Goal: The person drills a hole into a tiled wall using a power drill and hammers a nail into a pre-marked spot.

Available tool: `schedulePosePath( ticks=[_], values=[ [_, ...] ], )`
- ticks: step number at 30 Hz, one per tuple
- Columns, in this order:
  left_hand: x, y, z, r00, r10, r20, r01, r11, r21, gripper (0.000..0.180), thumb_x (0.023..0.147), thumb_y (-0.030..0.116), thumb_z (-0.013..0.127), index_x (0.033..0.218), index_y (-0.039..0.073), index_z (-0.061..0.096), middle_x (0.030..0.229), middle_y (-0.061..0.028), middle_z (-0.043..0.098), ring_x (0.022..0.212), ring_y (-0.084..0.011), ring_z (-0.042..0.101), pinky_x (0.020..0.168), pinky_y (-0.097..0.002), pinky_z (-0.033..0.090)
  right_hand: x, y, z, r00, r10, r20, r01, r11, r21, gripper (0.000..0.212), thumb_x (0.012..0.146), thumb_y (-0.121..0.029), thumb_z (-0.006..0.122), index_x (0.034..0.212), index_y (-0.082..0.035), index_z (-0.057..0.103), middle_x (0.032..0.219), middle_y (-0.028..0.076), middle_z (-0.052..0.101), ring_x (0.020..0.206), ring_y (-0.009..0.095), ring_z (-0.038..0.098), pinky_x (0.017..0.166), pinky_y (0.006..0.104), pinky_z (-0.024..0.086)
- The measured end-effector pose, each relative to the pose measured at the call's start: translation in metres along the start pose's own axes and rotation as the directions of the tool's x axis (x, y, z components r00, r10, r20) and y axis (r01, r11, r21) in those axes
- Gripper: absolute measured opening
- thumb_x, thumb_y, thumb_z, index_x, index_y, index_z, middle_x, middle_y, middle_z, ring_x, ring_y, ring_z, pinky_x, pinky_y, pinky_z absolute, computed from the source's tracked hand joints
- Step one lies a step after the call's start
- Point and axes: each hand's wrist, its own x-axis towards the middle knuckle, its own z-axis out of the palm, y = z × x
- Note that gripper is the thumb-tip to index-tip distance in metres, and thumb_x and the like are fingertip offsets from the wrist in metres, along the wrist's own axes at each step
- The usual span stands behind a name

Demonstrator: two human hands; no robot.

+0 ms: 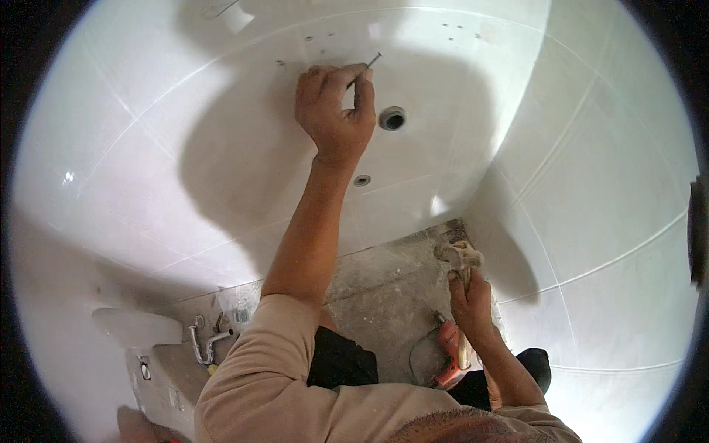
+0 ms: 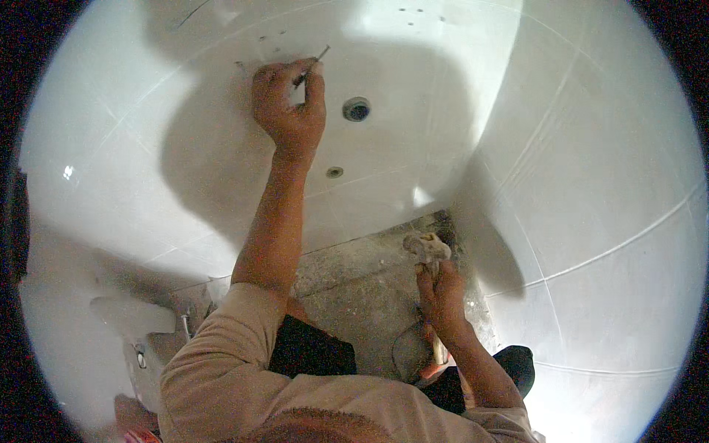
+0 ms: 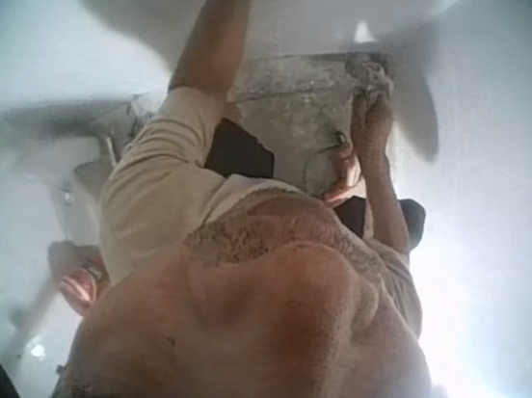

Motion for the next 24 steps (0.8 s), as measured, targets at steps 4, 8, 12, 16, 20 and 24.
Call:
schedulePosePath(
  ticks=[4, 8, 12, 16, 20, 24],
  values=[
    [-0.014, 0.031, 0.024, 0.993, 0.023, 0.116, -0.004, 0.987, -0.163, 0.007, 0.081, 0.008, 0.077, 0.084, 0.010, 0.070, 0.079, -0.0049, 0.066, 0.074, -0.0242, 0.060, 0.068, -0.0376, 0.049, -0.006, 0.000, -0.008, 0.993, 0.079, 0.090, -0.082, 0.996, 0.025, 0.024, 0.099, -0.021, 0.062, 0.095, 0.002, 0.056, 0.070, 0.014, 0.059, 0.063, 0.020, 0.054, 0.059, 0.0387, 0.045],
    [0.001, 0.043, 0.050, 0.990, 0.077, 0.120, -0.068, 0.995, -0.076, 0.008, 0.080, 0.009, 0.078, 0.084, 0.010, 0.070, 0.080, -0.0046, 0.066, 0.073, -0.0254, 0.061, 0.067, -0.0368, 0.050, -0.006, 0.001, -0.023, 0.973, 0.155, 0.170, -0.163, 0.986, 0.033, 0.025, 0.098, -0.022, 0.063, 0.099, 0.003, 0.057, 0.074, 0.017, 0.063, 0.066, 0.022, 0.060, 0.062, 0.0402, 0.048],
    [0.037, 0.018, 0.088, 0.979, 0.193, 0.073, -0.193, 0.981, -0.007, 0.010, 0.076, 0.007, 0.077, 0.080, 0.011, 0.068, 0.080, -0.0027, 0.063, 0.077, -0.0230, 0.062, 0.067, -0.0376, 0.048, -0.007, -0.005, -0.035, 0.966, 0.137, 0.220, -0.157, 0.985, 0.078, 0.027, 0.098, -0.021, 0.063, 0.104, 0.004, 0.058, 0.077, 0.018, 0.064, 0.067, 0.023, 0.061, 0.064, 0.0402, 0.049],
    [0.050, 0.003, 0.101, 0.929, 0.363, 0.070, -0.359, 0.931, -0.073, 0.008, 0.077, 0.009, 0.076, 0.080, 0.010, 0.069, 0.082, -0.0038, 0.064, 0.083, -0.0260, 0.063, 0.079, -0.0397, 0.052, -0.009, 0.006, -0.037, 0.976, 0.125, 0.181, -0.149, 0.981, 0.122, 0.027, 0.097, -0.021, 0.064, 0.103, 0.004, 0.058, 0.079, 0.022, 0.065, 0.070, 0.031, 0.065, 0.065, 0.0422, 0.049],
    [0.042, 0.005, 0.104, 0.917, 0.371, 0.149, -0.371, 0.928, -0.030, 0.009, 0.077, 0.009, 0.076, 0.081, 0.011, 0.068, 0.083, -0.0039, 0.064, 0.085, -0.0256, 0.063, 0.080, -0.0392, 0.052, -0.006, 0.014, -0.038, 0.964, 0.151, 0.219, -0.172, 0.982, 0.081, 0.028, 0.096, -0.022, 0.065, 0.102, 0.004, 0.058, 0.082, 0.024, 0.066, 0.073, 0.038, 0.067, 0.066, 0.0444, 0.050],
    [0.040, 0.004, 0.102, 0.915, 0.386, 0.117, -0.390, 0.921, 0.010, 0.010, 0.076, 0.010, 0.075, 0.080, 0.011, 0.067, 0.083, -0.0043, 0.063, 0.084, -0.0260, 0.063, 0.079, -0.0394, 0.052, -0.005, 0.015, -0.034, 0.970, 0.107, 0.219, -0.135, 0.984, 0.114, 0.030, 0.097, -0.024, 0.064, 0.105, 0.005, 0.058, 0.083, 0.025, 0.067, 0.073, 0.038, 0.067, 0.067, 0.0448, 0.051]
  ],
)
